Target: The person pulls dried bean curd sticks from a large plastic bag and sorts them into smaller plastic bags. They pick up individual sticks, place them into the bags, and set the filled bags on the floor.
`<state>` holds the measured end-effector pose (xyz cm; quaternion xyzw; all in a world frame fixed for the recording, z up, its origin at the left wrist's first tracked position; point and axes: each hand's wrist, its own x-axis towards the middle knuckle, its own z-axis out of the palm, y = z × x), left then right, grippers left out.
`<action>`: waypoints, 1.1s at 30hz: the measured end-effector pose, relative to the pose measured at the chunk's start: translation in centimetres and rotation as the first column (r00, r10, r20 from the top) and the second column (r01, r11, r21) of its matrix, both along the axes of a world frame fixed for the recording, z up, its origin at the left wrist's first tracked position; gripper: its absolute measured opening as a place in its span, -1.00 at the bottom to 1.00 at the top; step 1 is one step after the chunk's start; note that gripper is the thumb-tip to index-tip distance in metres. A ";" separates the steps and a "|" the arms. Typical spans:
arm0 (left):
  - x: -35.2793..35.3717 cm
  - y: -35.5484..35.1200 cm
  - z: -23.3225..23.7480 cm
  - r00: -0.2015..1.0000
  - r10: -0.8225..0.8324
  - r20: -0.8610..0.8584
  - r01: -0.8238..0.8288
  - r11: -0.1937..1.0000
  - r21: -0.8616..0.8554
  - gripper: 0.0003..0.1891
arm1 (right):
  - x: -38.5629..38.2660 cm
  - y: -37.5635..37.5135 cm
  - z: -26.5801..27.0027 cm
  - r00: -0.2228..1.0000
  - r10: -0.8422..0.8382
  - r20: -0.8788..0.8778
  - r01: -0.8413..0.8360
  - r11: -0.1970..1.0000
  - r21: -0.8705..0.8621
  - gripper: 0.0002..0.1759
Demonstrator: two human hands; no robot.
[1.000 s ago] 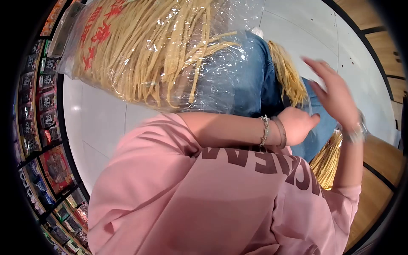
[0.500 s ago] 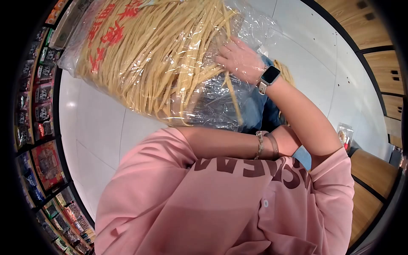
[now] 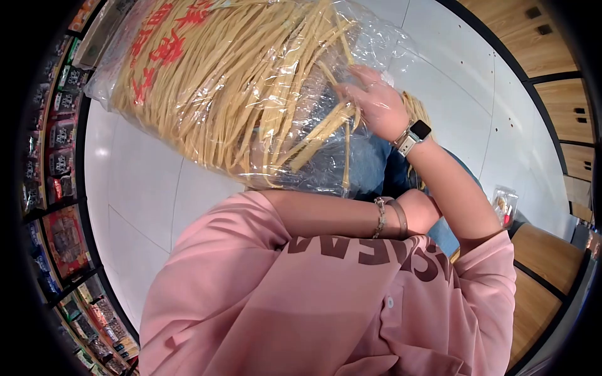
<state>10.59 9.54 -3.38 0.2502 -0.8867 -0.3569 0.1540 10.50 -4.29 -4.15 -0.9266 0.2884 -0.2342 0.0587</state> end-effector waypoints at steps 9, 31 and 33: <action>0.1 0.8 -1.1 0.996 0.052 -0.067 -0.057 0.995 -0.078 -0.79 | 0.3 0.9 -1.1 0.992 -0.099 -0.072 0.117 0.938 0.325 -0.28; -0.5 0.5 -0.2 0.998 -0.041 0.057 0.034 0.992 0.118 -0.78 | -2.3 0.4 -0.8 0.998 0.007 -0.054 -0.009 0.999 -0.032 -0.83; -0.4 0.5 -0.6 0.997 -0.029 0.067 0.023 0.996 0.081 -0.78 | -1.5 0.5 -1.4 0.996 0.068 0.061 -0.065 0.996 -0.057 -0.84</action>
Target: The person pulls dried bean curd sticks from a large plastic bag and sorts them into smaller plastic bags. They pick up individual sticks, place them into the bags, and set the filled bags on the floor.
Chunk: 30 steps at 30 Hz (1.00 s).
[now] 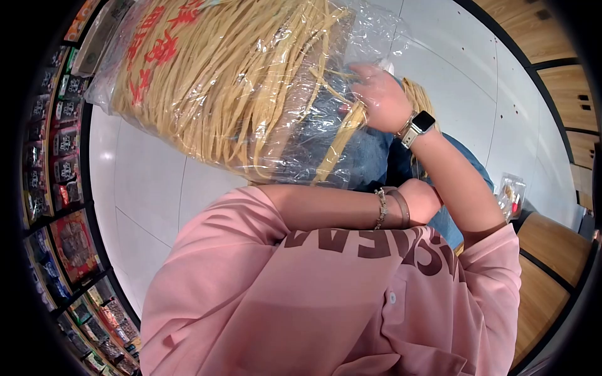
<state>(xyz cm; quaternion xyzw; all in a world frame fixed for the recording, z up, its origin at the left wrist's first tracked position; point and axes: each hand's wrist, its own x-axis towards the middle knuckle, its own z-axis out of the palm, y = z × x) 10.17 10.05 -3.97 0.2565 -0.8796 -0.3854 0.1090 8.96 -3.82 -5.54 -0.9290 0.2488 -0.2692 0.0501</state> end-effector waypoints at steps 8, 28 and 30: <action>0.8 -0.3 -0.4 1.000 0.003 -0.003 -0.003 1.000 0.011 -0.77 | -0.2 -0.1 -1.1 0.946 -0.073 -0.316 0.141 0.970 0.197 -0.76; -0.2 -2.3 2.7 0.992 0.110 -0.070 -0.117 0.987 -0.113 -0.81 | -18.6 2.0 6.4 0.741 -0.671 0.003 0.667 0.736 -0.116 -0.83; -0.8 -4.0 3.6 0.988 0.115 -0.104 -0.125 0.987 -0.098 -0.80 | -23.4 1.9 6.8 0.634 -0.751 0.183 0.762 0.647 0.016 -0.83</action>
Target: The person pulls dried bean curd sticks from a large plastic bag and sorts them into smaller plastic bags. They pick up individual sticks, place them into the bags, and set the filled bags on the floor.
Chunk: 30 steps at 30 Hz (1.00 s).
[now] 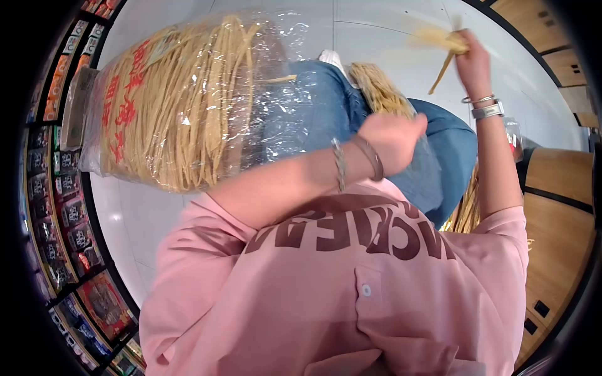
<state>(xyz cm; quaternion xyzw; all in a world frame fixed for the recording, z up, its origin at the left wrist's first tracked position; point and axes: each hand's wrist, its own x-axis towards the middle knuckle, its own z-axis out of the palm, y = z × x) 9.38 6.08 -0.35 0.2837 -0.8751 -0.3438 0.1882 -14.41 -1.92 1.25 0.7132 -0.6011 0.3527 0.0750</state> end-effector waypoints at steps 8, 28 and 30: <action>-3.9 -11.0 5.8 0.997 0.067 0.024 -0.070 0.987 0.147 -0.73 | -5.1 5.6 12.1 0.357 0.426 0.831 -0.145 0.904 -0.401 -0.89; -10.2 -25.6 4.9 0.903 0.317 0.291 -0.306 0.948 -0.082 -0.83 | -1.4 -2.3 5.1 0.934 0.211 0.289 -0.282 0.931 0.233 -0.85; -10.4 -26.1 4.9 0.888 0.351 0.297 -0.317 0.935 -0.157 -0.84 | -1.2 -2.9 5.1 0.942 0.199 0.270 -0.281 0.908 0.311 -0.80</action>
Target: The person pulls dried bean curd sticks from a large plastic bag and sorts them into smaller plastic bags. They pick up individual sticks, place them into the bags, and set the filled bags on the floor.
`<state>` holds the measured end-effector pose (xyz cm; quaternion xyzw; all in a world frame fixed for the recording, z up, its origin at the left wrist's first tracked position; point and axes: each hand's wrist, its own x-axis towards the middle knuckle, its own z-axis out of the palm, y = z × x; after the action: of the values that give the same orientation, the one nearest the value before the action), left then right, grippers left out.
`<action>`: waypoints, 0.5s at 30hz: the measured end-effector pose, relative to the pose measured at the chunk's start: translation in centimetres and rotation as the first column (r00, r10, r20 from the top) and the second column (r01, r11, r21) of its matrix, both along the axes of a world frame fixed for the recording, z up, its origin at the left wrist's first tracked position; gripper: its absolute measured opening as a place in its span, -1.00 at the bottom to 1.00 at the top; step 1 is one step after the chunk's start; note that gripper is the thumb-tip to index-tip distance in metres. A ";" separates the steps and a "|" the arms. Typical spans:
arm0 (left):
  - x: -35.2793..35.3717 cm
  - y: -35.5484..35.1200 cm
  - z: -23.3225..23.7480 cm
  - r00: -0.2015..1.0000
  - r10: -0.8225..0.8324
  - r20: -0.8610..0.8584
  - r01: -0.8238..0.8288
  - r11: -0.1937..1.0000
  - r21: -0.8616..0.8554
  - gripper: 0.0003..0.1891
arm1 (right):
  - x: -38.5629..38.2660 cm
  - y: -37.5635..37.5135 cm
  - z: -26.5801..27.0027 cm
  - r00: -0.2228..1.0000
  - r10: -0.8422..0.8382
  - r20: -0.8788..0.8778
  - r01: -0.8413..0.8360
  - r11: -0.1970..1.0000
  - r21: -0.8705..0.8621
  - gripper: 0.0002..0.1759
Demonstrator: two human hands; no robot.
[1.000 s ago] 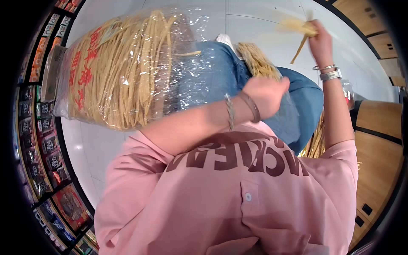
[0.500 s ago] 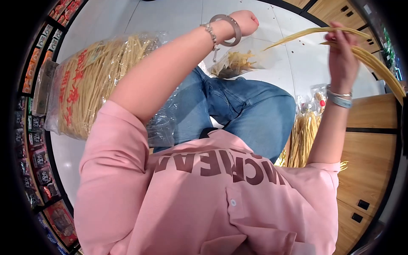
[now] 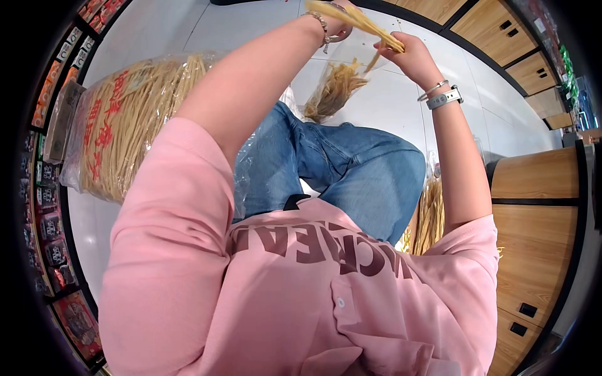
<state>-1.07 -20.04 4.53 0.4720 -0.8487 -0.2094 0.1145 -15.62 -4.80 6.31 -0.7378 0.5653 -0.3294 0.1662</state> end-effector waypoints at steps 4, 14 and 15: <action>-0.2 -0.1 -0.5 0.936 0.181 -0.302 -0.132 0.976 0.173 -0.86 | 1.2 0.3 3.0 0.987 -0.124 0.105 0.118 0.991 0.064 -0.73; 1.4 1.6 0.5 0.881 0.162 -0.445 -0.004 0.942 0.335 -0.86 | 3.4 -1.6 4.0 0.906 -0.125 0.404 0.240 0.939 -0.248 -0.58; 1.3 1.6 0.6 0.878 0.161 -0.450 0.003 0.939 0.343 -0.86 | 3.3 -2.1 3.5 0.922 -0.180 0.344 0.264 0.940 -0.216 -0.68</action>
<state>0.27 -18.40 5.09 0.4542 -0.7270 -0.4531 0.2445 -12.35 -6.92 9.83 -0.6206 0.5639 -0.5317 0.1192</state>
